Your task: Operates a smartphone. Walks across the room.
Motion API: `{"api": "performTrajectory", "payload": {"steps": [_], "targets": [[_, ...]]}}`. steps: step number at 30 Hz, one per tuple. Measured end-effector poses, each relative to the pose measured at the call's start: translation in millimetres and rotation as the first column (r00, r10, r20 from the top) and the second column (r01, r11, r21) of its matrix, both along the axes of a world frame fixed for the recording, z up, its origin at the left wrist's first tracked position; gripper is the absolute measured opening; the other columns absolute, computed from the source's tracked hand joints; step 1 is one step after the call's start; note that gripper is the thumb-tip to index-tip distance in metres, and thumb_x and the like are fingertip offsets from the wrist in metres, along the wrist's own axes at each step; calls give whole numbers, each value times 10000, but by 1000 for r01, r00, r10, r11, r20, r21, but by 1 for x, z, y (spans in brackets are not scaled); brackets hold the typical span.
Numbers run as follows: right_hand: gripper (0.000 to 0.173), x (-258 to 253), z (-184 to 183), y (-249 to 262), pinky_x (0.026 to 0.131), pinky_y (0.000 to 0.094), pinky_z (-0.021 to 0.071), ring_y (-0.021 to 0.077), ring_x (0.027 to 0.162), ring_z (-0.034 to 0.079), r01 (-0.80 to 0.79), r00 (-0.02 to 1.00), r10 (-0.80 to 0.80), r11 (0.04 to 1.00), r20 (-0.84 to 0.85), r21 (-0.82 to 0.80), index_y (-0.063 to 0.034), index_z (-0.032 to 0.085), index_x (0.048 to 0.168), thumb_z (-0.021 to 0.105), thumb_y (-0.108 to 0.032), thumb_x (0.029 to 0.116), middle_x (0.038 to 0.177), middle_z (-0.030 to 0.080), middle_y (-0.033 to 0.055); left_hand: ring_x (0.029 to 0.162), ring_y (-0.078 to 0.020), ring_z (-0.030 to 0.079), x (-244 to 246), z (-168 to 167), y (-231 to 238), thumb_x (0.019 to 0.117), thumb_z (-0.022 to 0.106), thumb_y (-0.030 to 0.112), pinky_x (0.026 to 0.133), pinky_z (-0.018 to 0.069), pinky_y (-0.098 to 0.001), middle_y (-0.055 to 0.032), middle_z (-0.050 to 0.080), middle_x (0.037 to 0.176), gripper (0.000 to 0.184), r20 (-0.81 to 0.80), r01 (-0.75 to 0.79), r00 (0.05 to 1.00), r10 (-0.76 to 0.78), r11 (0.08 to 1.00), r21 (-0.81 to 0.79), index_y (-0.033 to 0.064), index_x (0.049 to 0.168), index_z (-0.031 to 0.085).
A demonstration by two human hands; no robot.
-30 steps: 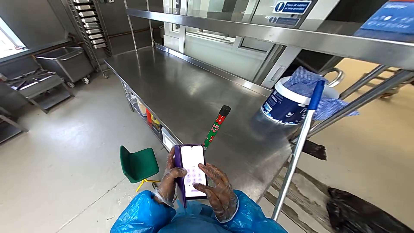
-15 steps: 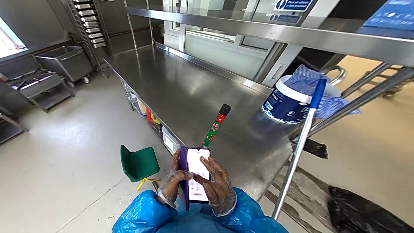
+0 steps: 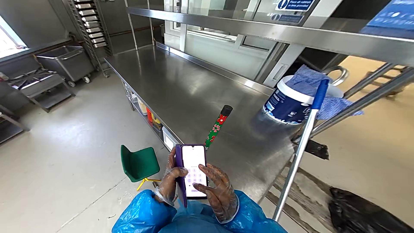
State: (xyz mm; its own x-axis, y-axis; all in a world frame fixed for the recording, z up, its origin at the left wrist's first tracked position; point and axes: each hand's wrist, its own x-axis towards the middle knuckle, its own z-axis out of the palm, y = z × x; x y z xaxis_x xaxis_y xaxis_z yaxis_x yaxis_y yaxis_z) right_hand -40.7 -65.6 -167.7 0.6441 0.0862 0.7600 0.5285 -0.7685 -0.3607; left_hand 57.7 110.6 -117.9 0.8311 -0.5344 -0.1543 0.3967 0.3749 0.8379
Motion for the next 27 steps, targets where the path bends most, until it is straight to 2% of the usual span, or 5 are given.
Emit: {"api": "performTrajectory", "payload": {"steps": [10, 15, 20, 27], "targets": [[526, -6, 16, -5, 1204, 432, 363, 231, 1454, 455, 89, 993, -94, 993, 68, 80, -361, 656, 1318, 182, -473, 1119, 1507, 563, -4, 926, -137, 717, 2, -3, 3, 670, 698, 169, 795, 606, -319, -70, 684, 1148, 990, -25, -5, 1000, 4, 998, -58, 186, 1563, 271], [519, -7, 18, -8, 1201, 434, 364, 241, 1448, 460, 137, 988, -143, 987, 59, 82, -274, 645, 1363, 246, -489, 1111, 1492, 576, 45, 911, -137, 724, 2, -5, 7, 681, 716, 169, 802, 608, -323, -70, 702, 1104, 952, -32, 3, 999, -7, 992, -123, 190, 1540, 304], [526, -9, 16, -6, 1204, 427, 357, 238, 1447, 460, 140, 989, -143, 988, 43, 71, -263, 661, 1326, 250, -507, 1107, 1483, 581, 53, 910, -105, 713, -1, -1, 7, 663, 700, 159, 781, 597, -281, -53, 694, 1118, 944, -31, -49, 998, 46, 995, -88, 171, 1530, 330], [538, -13, 15, -1, 1207, 425, 344, 229, 1455, 447, 99, 995, -101, 991, 15, 93, -311, 689, 1252, 228, -543, 1100, 1469, 592, 32, 899, -115, 715, -2, -1, 8, 638, 724, 181, 768, 599, -291, -62, 694, 1113, 945, -44, -59, 997, 56, 995, -82, 163, 1509, 355]]}}
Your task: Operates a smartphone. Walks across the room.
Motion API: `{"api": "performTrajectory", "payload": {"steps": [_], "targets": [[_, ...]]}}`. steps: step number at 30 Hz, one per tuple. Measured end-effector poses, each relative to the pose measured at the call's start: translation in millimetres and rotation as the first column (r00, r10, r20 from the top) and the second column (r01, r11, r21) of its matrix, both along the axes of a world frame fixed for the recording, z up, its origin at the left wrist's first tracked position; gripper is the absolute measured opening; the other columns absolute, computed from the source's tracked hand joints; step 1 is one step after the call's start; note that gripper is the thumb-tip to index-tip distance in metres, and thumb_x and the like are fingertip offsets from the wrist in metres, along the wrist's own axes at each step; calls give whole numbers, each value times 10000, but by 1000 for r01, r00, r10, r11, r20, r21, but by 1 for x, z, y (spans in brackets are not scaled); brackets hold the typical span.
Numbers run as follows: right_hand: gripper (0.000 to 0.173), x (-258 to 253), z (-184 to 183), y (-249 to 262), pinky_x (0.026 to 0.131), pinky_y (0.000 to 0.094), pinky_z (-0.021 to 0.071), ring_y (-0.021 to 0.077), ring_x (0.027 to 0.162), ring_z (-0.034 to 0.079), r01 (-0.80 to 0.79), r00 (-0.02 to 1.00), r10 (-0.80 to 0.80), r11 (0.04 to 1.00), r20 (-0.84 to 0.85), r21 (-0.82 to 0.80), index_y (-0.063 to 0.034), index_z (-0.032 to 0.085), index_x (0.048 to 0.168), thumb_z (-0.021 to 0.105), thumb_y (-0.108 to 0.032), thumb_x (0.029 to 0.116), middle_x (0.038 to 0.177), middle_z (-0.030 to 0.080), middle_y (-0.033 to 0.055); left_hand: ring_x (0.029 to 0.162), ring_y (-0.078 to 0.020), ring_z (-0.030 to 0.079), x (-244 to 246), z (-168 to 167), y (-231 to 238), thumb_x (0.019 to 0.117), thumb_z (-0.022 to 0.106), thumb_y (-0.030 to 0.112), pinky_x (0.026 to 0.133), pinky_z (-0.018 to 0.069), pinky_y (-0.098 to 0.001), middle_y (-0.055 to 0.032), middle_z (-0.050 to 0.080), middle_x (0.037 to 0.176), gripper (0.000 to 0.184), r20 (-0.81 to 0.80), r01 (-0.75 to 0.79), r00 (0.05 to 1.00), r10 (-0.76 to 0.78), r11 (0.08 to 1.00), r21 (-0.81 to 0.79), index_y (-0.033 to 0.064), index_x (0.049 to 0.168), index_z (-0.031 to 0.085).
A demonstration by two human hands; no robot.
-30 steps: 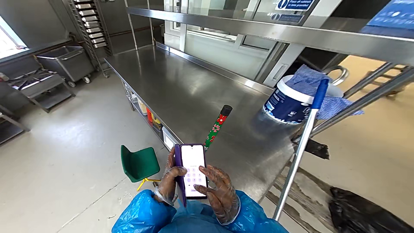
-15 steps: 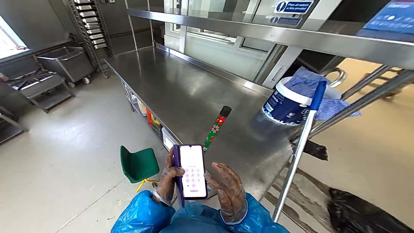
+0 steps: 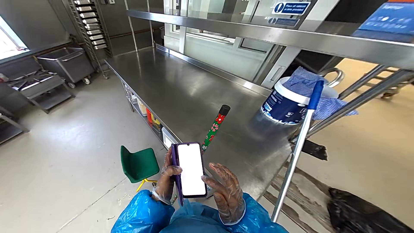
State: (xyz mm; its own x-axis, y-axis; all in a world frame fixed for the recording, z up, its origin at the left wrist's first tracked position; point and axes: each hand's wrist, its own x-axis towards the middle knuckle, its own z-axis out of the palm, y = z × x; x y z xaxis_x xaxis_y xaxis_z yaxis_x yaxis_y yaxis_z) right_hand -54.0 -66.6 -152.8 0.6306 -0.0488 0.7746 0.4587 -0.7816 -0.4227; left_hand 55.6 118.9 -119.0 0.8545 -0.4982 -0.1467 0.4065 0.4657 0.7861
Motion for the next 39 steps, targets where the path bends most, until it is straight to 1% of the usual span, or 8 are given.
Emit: {"api": "performTrajectory", "payload": {"steps": [10, 16, 21, 25, 28, 31, 36, 39], "targets": [[542, -2, -2, 3, 1202, 440, 359, 235, 1447, 458, -37, 999, 37, 999, 14, -10, -306, 706, 1213, 224, -530, 1105, 1465, 595, 31, 941, -124, 707, -3, 0, 4, 622, 726, 191, 795, 592, -300, -72, 688, 1142, 963, -3, -35, 999, 35, 999, 22, 171, 1515, 367], [552, -6, -4, 4, 1215, 428, 331, 239, 1469, 428, -104, 995, 103, 994, -5, -45, -320, 734, 1126, 221, -524, 1109, 1456, 609, 12, 974, -141, 695, -4, 0, 7, 622, 723, 212, 792, 587, -307, -90, 665, 1202, 983, -8, -58, 998, 59, 995, 75, 171, 1531, 352], [514, -5, -6, 6, 1222, 417, 333, 228, 1485, 404, -145, 989, 146, 987, 5, -73, -312, 719, 1120, 234, -483, 1119, 1491, 574, -20, 921, -157, 715, -4, 1, 9, 643, 712, 196, 775, 600, -323, -93, 692, 1135, 947, -12, -55, 998, 56, 997, 49, 194, 1523, 361], [495, -4, -9, 8, 1231, 405, 316, 216, 1490, 395, -176, 984, 175, 983, -9, -59, -320, 720, 1128, 250, -477, 1120, 1496, 569, -33, 921, -154, 713, -4, 1, 9, 644, 701, 194, 768, 599, -326, -90, 688, 1147, 944, -6, -50, 999, 50, 997, 53, 198, 1524, 360], [485, -3, -9, 8, 1217, 409, 338, 226, 1476, 413, -177, 984, 176, 979, -10, -98, -323, 707, 1128, 243, -464, 1122, 1493, 568, -18, 911, -161, 715, -4, 0, 10, 642, 711, 201, 762, 601, -332, -94, 688, 1138, 948, -9, -45, 999, 45, 998, 49, 204, 1523, 360], [476, -3, -10, 10, 1217, 402, 338, 220, 1474, 417, -173, 985, 172, 982, -11, -81, -323, 717, 1117, 262, -460, 1122, 1491, 573, -23, 917, -163, 711, -4, 0, 9, 638, 709, 202, 767, 598, -333, -96, 682, 1146, 953, -9, -41, 999, 42, 998, 48, 210, 1525, 359], [487, 1, -12, 15, 1208, 431, 350, 245, 1469, 423, -152, 988, 154, 979, 6, -135, -335, 701, 1156, 232, -460, 1119, 1516, 549, 0, 921, -159, 715, -4, -4, 7, 644, 732, 198, 779, 600, -330, -93, 693, 1131, 959, 4, -17, 1000, 17, 1000, 12, 211, 1526, 356], [478, 4, -12, 21, 1217, 428, 322, 231, 1468, 421, -150, 989, 151, 982, 0, -118, -341, 709, 1142, 252, -480, 1116, 1501, 564, -14, 939, -142, 707, -5, -3, 5, 634, 727, 188, 792, 594, -316, -73, 686, 1147, 965, 20, -6, 1000, 6, 1000, 13, 207, 1524, 356]]}}
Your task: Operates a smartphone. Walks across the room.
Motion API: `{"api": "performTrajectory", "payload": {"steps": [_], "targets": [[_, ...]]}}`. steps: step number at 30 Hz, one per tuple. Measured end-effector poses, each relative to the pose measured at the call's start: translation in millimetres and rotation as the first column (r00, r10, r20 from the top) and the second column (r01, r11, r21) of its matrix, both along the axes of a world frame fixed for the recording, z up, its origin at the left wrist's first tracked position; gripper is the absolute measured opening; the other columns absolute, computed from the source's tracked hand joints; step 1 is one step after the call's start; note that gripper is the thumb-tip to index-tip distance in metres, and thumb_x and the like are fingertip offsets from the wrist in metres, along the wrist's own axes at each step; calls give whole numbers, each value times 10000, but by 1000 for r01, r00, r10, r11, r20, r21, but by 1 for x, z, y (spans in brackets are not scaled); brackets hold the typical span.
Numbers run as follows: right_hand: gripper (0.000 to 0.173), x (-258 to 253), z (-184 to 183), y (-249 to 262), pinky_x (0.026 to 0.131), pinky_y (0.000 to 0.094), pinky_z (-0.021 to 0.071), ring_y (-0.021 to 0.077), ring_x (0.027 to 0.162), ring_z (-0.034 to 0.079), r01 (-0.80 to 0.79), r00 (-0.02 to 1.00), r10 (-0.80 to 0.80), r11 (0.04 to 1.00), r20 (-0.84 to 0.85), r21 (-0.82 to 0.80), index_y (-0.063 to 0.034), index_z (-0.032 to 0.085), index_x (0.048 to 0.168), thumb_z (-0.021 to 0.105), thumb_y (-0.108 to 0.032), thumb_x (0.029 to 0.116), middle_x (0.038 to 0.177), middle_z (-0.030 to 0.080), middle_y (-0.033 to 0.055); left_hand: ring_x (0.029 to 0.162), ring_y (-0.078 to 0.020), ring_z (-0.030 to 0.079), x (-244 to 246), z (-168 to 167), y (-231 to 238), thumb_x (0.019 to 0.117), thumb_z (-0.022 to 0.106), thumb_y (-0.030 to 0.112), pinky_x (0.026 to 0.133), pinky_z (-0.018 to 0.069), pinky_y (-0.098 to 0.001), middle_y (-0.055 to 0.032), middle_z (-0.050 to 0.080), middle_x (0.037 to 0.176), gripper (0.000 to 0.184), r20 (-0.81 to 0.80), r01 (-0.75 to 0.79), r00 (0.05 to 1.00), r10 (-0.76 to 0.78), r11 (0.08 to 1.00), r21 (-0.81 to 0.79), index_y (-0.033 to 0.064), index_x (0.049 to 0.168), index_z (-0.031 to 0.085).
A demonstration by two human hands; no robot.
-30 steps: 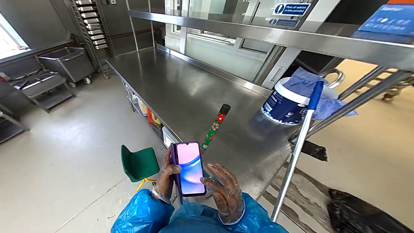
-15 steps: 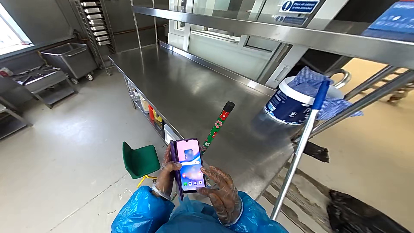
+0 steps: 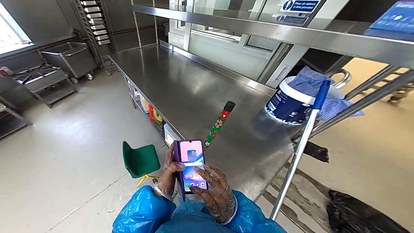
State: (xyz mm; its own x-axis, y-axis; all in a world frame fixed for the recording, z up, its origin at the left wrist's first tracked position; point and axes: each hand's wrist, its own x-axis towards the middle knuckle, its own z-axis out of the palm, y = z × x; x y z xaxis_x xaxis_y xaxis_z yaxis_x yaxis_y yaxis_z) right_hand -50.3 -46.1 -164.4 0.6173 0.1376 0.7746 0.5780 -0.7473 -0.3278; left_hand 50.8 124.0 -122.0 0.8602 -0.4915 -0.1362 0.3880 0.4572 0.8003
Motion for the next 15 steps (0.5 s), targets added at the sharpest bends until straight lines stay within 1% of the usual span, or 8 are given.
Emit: {"api": "performTrajectory", "payload": {"steps": [3, 4, 6, 8, 10, 11, 13, 15], "targets": [[476, 2, 0, 3, 1221, 417, 318, 208, 1456, 439, 16, 1000, -15, 1000, -21, 20, -333, 708, 1156, 271, -515, 1105, 1481, 584, -26, 946, -137, 704, -1, 0, -3, 643, 716, 189, 799, 589, -313, -73, 682, 1157, 956, 6, 3, 1000, -4, 1000, 17, 201, 1527, 353], [474, 2, 0, 4, 1215, 409, 329, 205, 1444, 454, 26, 999, -25, 999, -30, 35, -309, 689, 1215, 285, -528, 1100, 1477, 587, -14, 954, -137, 702, -2, 1, -3, 649, 712, 192, 806, 588, -314, -74, 680, 1169, 963, 9, 6, 1000, -7, 1000, 25, 199, 1537, 340], [535, 3, -1, 6, 1200, 397, 359, 213, 1407, 489, 47, 997, -43, 996, -64, 72, -236, 596, 1419, 328, -553, 1082, 1468, 581, 46, 977, -141, 698, -2, 2, -3, 648, 720, 201, 823, 585, -322, -79, 672, 1202, 995, 20, 19, 1000, -19, 999, 28, 198, 1556, 312], [567, 3, -2, 7, 1197, 394, 362, 212, 1397, 496, 66, 994, -58, 994, -90, 83, -224, 547, 1477, 348, -568, 1072, 1470, 573, 66, 968, -140, 703, -2, 2, -3, 642, 734, 198, 818, 589, -320, -78, 675, 1195, 1011, 27, 31, 999, -31, 999, 11, 201, 1557, 303], [567, 3, -2, 7, 1190, 402, 369, 225, 1392, 501, 62, 994, -54, 995, -91, 81, -223, 564, 1464, 338, -567, 1073, 1466, 577, 77, 954, -138, 706, -2, 1, -3, 646, 737, 201, 810, 590, -317, -78, 680, 1182, 1015, 36, 37, 999, -38, 999, 11, 211, 1560, 295], [537, 2, -2, 6, 1195, 405, 366, 226, 1403, 491, 42, 997, -38, 997, -71, 63, -231, 594, 1424, 326, -548, 1083, 1469, 575, 65, 959, -142, 705, -2, 1, -2, 652, 736, 199, 816, 590, -322, -80, 677, 1188, 1018, 38, 42, 998, -43, 999, 9, 216, 1565, 287], [461, 2, 3, 0, 1212, 408, 335, 210, 1454, 438, -13, 1000, 14, 1000, 20, -21, -298, 668, 1234, 260, -474, 1111, 1499, 556, -12, 966, -146, 708, 0, 1, -2, 664, 729, 186, 826, 593, -327, -83, 680, 1190, 1000, 41, 42, 998, -42, 999, -5, 214, 1564, 295], [499, -1, 6, -3, 1210, 410, 337, 207, 1462, 427, -29, 998, 32, 998, 63, -53, -333, 697, 1171, 212, -437, 1120, 1507, 549, -31, 970, -135, 704, 0, 1, 0, 652, 717, 183, 822, 590, -318, -71, 681, 1185, 984, 37, 30, 999, -30, 1000, 1, 214, 1551, 316]]}}
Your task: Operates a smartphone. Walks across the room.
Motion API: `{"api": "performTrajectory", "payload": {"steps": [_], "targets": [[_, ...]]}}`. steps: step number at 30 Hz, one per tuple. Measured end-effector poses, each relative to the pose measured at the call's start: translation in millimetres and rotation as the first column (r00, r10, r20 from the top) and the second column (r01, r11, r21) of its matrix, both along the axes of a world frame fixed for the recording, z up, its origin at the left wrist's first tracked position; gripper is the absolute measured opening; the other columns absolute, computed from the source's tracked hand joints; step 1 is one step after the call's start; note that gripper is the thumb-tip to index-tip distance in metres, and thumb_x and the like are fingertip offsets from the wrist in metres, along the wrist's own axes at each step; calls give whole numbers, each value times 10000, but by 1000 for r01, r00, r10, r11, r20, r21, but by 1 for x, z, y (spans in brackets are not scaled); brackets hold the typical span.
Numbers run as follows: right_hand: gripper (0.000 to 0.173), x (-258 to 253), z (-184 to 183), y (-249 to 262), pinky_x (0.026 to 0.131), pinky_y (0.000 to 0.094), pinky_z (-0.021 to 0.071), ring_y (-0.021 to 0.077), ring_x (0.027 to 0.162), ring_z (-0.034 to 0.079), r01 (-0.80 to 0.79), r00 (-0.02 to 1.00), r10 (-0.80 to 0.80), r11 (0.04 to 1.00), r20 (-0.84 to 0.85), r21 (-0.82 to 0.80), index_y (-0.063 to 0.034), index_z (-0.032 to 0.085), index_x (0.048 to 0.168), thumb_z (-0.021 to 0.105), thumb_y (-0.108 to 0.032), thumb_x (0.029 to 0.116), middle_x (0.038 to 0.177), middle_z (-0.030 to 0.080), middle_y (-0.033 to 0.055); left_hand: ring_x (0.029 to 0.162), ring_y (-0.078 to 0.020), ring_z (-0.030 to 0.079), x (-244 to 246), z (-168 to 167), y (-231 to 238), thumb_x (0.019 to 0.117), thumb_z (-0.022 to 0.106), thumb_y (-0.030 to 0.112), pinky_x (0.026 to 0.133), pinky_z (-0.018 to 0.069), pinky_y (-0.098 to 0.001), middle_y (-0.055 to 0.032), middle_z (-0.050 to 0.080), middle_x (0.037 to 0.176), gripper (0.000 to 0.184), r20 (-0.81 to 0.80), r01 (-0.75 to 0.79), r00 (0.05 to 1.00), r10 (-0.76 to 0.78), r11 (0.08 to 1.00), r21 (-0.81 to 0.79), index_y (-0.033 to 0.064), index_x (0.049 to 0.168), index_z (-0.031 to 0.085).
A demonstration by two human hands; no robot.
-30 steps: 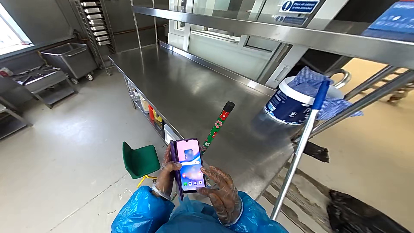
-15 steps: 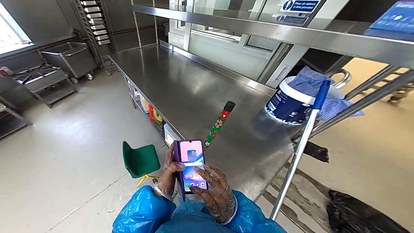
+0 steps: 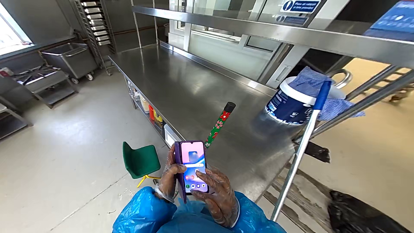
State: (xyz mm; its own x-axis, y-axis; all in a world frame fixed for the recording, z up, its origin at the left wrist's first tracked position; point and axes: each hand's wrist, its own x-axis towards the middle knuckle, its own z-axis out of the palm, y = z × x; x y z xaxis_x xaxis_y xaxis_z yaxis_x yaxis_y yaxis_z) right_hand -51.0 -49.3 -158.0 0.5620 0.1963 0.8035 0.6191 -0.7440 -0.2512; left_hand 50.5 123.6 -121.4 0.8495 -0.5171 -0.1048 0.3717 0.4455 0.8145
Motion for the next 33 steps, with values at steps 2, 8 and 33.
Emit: {"api": "performTrajectory", "payload": {"steps": [2, 8, 33], "targets": [[504, -1, -1, -2, 1200, 397, 357, 203, 1442, 451, 15, 1000, -15, 1000, 18, 26, -321, 701, 1152, 211, -435, 1120, 1485, 566, -23, 977, -140, 702, 1, -1, 0, 640, 721, 176, 818, 591, -323, -72, 676, 1193, 996, -9, -4, 1000, 4, 1000, -5, 218, 1549, 317], [526, -2, 0, -6, 1206, 388, 342, 206, 1451, 443, 33, 999, -33, 999, 30, 18, -310, 680, 1204, 173, -424, 1122, 1487, 569, -19, 968, -107, 692, 0, 1, 1, 644, 699, 165, 801, 580, -286, -58, 667, 1203, 987, -29, -35, 999, 35, 999, 15, 194, 1551, 310], [517, -3, 6, -15, 1186, 410, 373, 225, 1433, 477, 149, 989, -148, 984, -13, 100, -349, 674, 1240, 184, -460, 1120, 1448, 616, -5, 1071, -71, 659, -2, -3, 9, 683, 701, 193, 900, 552, -269, -36, 637, 1272, 985, 65, 92, 993, -94, 995, 34, 154, 1568, 269]]}}
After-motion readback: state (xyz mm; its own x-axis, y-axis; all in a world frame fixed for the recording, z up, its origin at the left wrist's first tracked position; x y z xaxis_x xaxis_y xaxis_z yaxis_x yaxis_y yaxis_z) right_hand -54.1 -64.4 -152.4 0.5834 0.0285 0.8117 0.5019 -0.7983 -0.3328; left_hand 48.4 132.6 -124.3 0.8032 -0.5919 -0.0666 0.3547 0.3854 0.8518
